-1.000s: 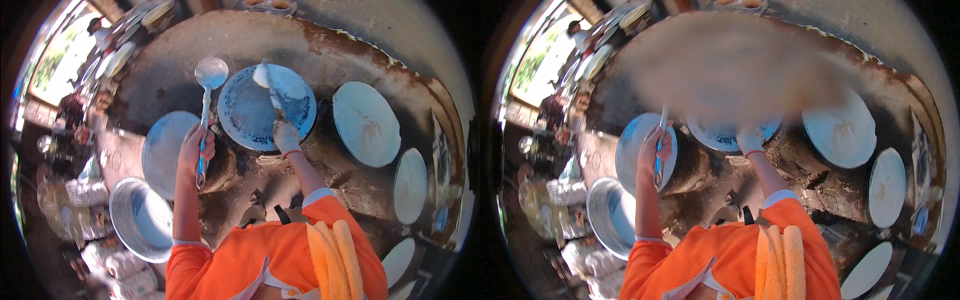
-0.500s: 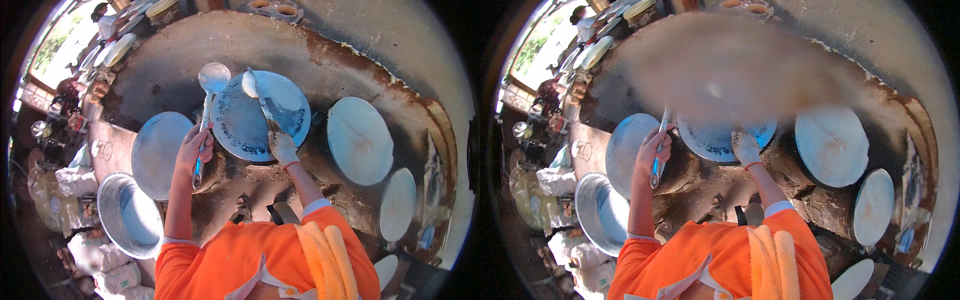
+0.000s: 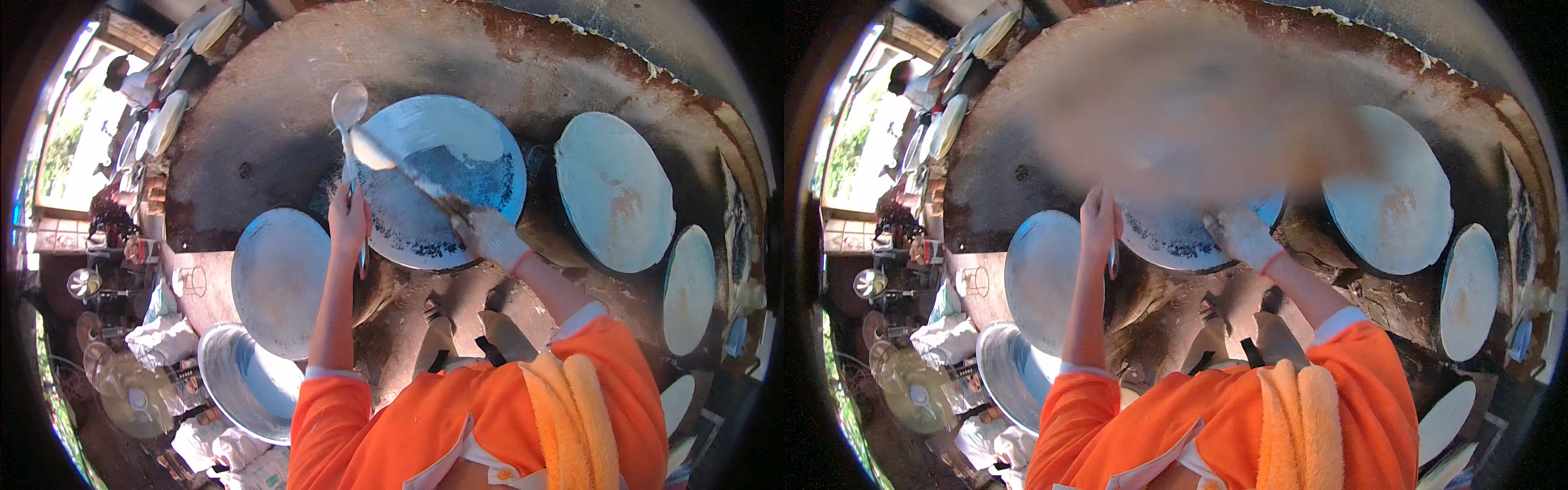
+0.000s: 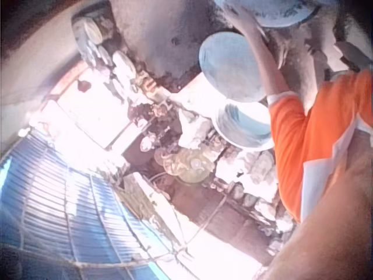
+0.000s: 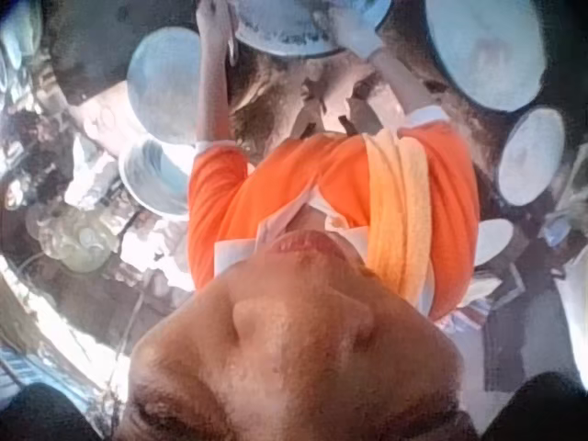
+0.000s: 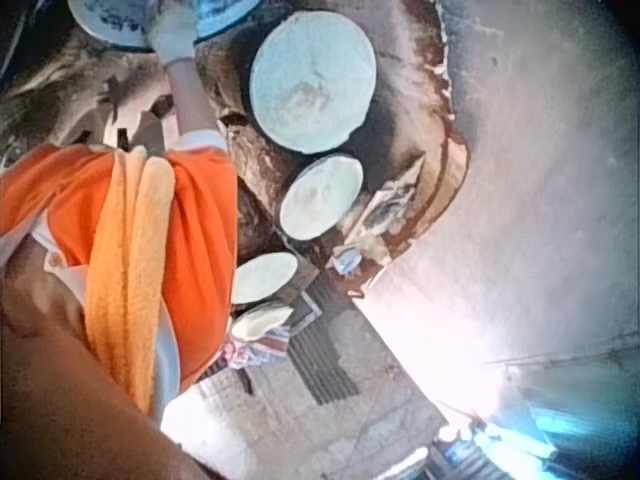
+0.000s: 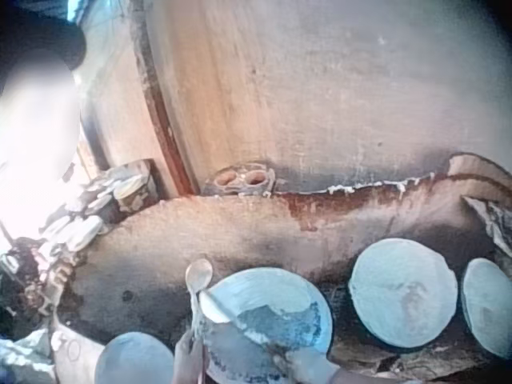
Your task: The person ladles batter onto multiple hot pans and spreads it into thin crepes using a wooden stick. They flip the crepes and stack them on a nearby surface, repeating the process continuously.
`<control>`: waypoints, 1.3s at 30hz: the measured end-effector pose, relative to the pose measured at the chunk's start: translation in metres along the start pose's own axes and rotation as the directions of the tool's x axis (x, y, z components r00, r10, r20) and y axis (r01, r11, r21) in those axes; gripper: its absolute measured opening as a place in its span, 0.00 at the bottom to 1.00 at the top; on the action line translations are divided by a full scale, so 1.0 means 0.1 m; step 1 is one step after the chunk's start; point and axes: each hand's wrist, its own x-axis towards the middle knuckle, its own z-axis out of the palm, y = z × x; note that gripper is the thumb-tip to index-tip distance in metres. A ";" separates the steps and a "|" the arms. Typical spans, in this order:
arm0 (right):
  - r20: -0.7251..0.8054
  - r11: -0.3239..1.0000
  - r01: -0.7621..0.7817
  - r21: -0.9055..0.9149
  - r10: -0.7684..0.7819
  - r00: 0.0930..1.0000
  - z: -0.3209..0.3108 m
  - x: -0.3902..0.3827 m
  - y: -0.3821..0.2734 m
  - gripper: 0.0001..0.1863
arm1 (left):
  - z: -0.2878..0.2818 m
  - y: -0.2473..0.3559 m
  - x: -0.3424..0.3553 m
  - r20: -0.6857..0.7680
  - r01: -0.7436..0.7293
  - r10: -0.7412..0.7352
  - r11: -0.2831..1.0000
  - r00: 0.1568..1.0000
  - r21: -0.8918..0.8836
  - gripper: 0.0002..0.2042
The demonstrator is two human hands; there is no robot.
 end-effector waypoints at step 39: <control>0.310 -0.497 -0.204 0.843 0.139 0.941 1.83 -0.93 -1.68 0.14 | -1.20 0.07 -1.63 0.021 0.052 -0.047 0.914 0.999 -0.403 0.16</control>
